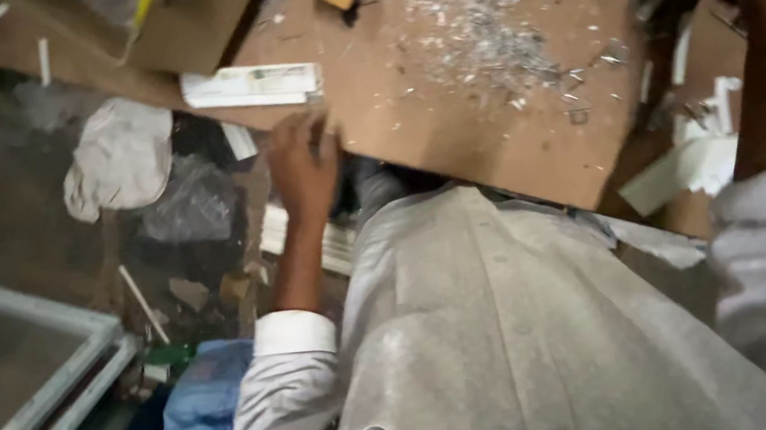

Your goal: The person sorts small metal fasteners and white plastic pieces on a workbench. They pick up items by hand, separate them into piles, and place some into a cardboard box. The person also briefly handles a power tool and other items on the bench.

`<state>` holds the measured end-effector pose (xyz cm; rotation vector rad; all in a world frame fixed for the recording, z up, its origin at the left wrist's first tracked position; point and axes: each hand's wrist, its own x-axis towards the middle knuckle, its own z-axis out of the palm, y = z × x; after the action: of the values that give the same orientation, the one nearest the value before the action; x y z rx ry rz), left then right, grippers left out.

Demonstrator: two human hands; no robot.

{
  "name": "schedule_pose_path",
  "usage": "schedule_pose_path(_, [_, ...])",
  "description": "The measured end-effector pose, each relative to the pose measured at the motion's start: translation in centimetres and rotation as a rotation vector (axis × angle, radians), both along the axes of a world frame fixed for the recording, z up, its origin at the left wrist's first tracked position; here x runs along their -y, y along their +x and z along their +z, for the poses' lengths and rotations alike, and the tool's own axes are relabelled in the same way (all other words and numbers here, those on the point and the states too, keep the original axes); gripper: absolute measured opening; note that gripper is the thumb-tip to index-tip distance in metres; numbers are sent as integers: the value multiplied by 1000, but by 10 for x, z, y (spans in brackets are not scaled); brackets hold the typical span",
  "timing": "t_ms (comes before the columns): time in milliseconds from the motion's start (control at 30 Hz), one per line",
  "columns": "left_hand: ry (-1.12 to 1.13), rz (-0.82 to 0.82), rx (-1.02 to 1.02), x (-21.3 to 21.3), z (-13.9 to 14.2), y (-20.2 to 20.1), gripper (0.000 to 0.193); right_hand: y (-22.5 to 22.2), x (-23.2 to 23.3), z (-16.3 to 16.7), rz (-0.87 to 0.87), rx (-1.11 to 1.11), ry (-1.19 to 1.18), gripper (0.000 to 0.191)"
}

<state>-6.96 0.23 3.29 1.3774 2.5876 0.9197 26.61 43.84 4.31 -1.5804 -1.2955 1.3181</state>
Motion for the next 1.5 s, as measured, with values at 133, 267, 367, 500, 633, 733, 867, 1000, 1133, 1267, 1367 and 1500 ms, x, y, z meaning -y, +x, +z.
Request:
schedule_pose_path(133, [59,19,41,4,-9,4,20,-11,59,-28,244,1,404,25])
schedule_pose_path(267, [-87,47,60,-25,-16,-24,15,-38,162,-56,411,155,293,23])
schedule_pose_path(367, [-78,-84,50,-57,-23,-57,22,-63,236,-63,578,102,254,9])
schedule_pose_path(500, [-74,-69,159,-94,-36,-88,27,-93,305,-48,595,100,70,19])
schedule_pose_path(633, [-106,-129,236,-108,-44,-106,20,-125,337,-29,557,101,-8,17])
schedule_pose_path(733, [-194,-179,386,-113,-47,-113,20,-149,348,-26,503,197,-19,19])
schedule_pose_path(867, [-313,-179,449,-125,-50,-113,27,-176,358,-30,469,203,54,16])
schedule_pose_path(1000, [-339,-173,420,-137,-49,-114,21,-191,367,-35,419,182,-84,16])
schedule_pose_path(1133, [-340,-244,433,-139,-39,-110,22,-193,375,-39,377,228,-102,13])
schedule_pose_path(1267, [-418,-471,355,-141,-30,-93,16,-189,380,-46,299,152,-96,12])
schedule_pose_path(1367, [-398,-481,224,-145,-33,-81,12,-184,382,-50,277,157,-141,12])
schedule_pose_path(1500, [-479,-608,53,-145,-42,-70,11,-181,384,-49,260,132,-157,12])
